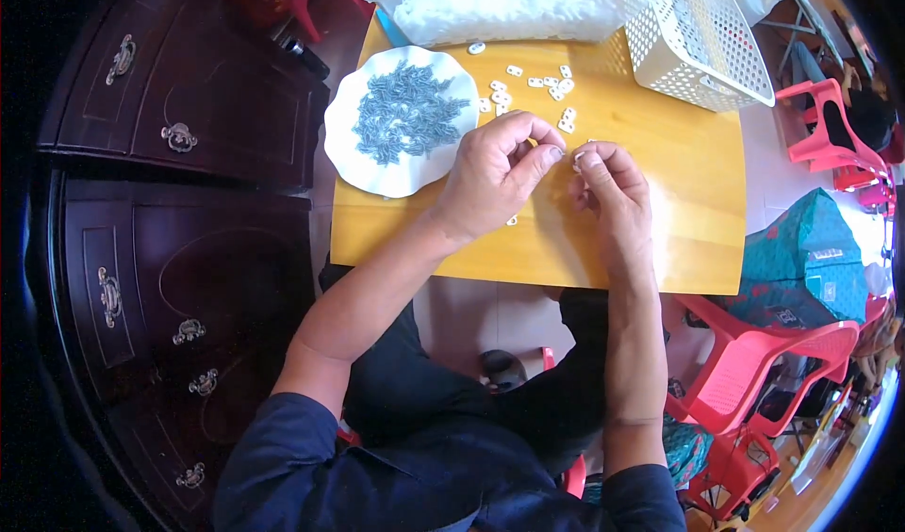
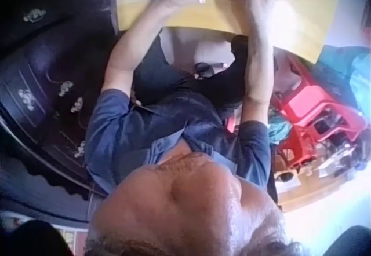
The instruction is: Assembling small blue inserts into white plastic component housings.
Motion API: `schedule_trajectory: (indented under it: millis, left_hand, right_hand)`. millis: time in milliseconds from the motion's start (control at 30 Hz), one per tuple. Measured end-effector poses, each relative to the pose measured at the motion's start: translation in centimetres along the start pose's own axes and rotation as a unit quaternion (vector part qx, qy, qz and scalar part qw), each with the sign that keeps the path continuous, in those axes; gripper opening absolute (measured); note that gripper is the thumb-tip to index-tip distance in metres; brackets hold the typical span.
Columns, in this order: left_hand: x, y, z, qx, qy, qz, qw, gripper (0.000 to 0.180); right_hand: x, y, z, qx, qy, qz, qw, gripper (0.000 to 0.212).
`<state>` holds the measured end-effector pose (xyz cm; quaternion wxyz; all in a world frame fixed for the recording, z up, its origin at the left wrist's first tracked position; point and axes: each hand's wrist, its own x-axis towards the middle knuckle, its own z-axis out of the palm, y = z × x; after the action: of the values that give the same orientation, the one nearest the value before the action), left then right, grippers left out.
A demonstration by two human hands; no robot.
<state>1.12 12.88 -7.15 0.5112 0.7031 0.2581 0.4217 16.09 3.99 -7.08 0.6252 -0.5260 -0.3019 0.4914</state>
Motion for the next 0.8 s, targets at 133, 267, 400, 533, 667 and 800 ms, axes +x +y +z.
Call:
schedule_trajectory:
  millis: [133, 267, 400, 533, 667, 800]
  left_hand:
    - [-0.13, 0.13, 0.03, -0.011, -0.012, -0.041, 0.999, 0.003]
    - [-0.06, 0.32, 0.06, -0.025, -0.018, -0.042, 0.999, 0.002]
    - [-0.07, 0.31, -0.03, -0.031, -0.026, -0.047, 0.998, 0.003]
    - [0.00, 0.32, -0.18, -0.037, -0.040, -0.046, 0.997, 0.008]
    - [-0.01, 0.44, -0.14, -0.049, -0.047, -0.062, 0.996, 0.013]
    - [0.00, 0.57, -0.29, -0.045, -0.046, -0.055, 0.996, 0.014]
  right_hand:
    - [-0.08, -0.42, 0.27, 0.014, 0.016, 0.023, 1.000, 0.012]
    - [-0.04, -0.33, 0.50, 0.022, 0.010, 0.021, 0.999, 0.010]
    - [0.02, -0.10, 0.52, 0.001, 0.005, 0.016, 1.000, 0.009]
    - [0.07, 0.03, 0.53, 0.005, 0.000, 0.002, 1.000, 0.008]
    - [0.04, 0.04, 0.68, -0.004, 0.003, -0.003, 1.000, 0.007]
    - [0.12, 0.20, 0.61, -0.011, 0.000, -0.003, 1.000, 0.007]
